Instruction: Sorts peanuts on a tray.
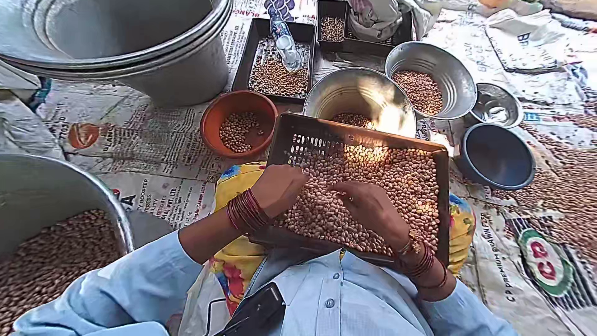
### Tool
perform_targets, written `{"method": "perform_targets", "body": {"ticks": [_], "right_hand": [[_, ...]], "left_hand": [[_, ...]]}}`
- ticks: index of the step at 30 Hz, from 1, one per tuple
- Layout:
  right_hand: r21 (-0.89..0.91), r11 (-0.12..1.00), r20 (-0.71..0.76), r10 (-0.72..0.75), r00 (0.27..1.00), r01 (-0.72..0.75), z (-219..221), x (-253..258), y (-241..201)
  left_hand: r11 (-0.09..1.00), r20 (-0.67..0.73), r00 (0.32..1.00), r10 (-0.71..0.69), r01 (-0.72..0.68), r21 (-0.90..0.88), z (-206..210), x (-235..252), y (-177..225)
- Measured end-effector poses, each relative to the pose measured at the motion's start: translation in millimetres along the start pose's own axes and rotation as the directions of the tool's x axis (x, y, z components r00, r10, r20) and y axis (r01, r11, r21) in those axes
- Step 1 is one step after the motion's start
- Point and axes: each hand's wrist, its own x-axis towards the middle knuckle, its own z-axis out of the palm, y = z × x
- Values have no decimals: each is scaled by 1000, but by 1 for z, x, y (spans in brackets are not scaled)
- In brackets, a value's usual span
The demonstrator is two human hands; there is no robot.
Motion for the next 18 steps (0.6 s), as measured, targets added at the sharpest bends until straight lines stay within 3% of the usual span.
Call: {"method": "perform_targets", "body": {"ticks": [2,4,7,12,18], "right_hand": [[-135,985,-225,76,971,-109,-19,0,30],[-211,950,-306,161,938,-231,-38,3,56],[-243,920,-289,235,928,-308,-41,12,75],[-330,894,-297,207,932,-304,-17,27,81],[-283,888,-298,279,913,-364,-9,27,77]], "left_hand": [[1000,-66,998,12,-13,-17,-5,1,-4],[998,-102,995,7,-12,-55,-9,3,-5],[991,-223,973,52,-78,-113,-3,6,-11],[977,-383,921,71,-141,-159,15,20,-25],[954,-546,832,97,-233,-186,34,41,-22]]}}
